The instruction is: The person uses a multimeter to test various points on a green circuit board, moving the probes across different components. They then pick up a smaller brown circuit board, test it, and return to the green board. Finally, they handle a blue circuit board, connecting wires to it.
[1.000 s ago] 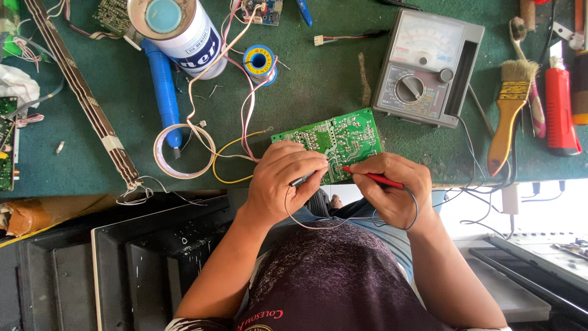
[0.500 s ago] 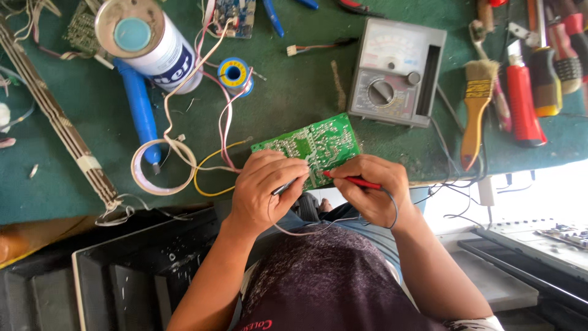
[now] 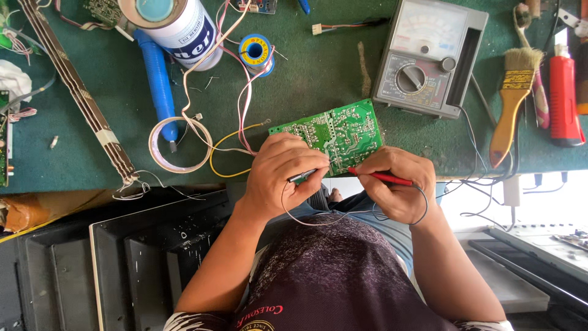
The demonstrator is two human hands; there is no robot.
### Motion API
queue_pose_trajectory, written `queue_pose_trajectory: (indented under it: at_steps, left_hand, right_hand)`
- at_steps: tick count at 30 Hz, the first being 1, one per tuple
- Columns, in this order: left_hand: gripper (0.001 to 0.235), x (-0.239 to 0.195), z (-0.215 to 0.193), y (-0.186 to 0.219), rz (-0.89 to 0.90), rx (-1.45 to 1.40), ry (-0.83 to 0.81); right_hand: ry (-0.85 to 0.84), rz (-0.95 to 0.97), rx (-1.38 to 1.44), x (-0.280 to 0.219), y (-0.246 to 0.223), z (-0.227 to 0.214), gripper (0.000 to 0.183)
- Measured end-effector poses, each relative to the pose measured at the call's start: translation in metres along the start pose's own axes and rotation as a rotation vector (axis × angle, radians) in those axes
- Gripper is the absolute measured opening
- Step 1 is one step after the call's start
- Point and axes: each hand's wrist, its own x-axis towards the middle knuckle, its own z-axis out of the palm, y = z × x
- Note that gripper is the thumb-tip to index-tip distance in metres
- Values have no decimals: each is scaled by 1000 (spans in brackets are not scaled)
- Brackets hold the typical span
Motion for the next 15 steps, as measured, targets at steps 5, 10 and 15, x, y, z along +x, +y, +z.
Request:
queue_pose_trajectory:
  at_steps: [5, 10, 15]
  left_hand:
    - [9, -1, -2, -2, 15, -10, -32]
    - [9, -1, -2, -3, 23, -15, -47]
    - [8, 1, -4, -3, 37, -1, -79]
  right_hand:
    - [-22, -39, 10, 3, -1, 1, 5]
    - [-26, -41, 10, 3, -3, 2, 4]
    - [-26, -18, 8, 3, -2, 2, 4]
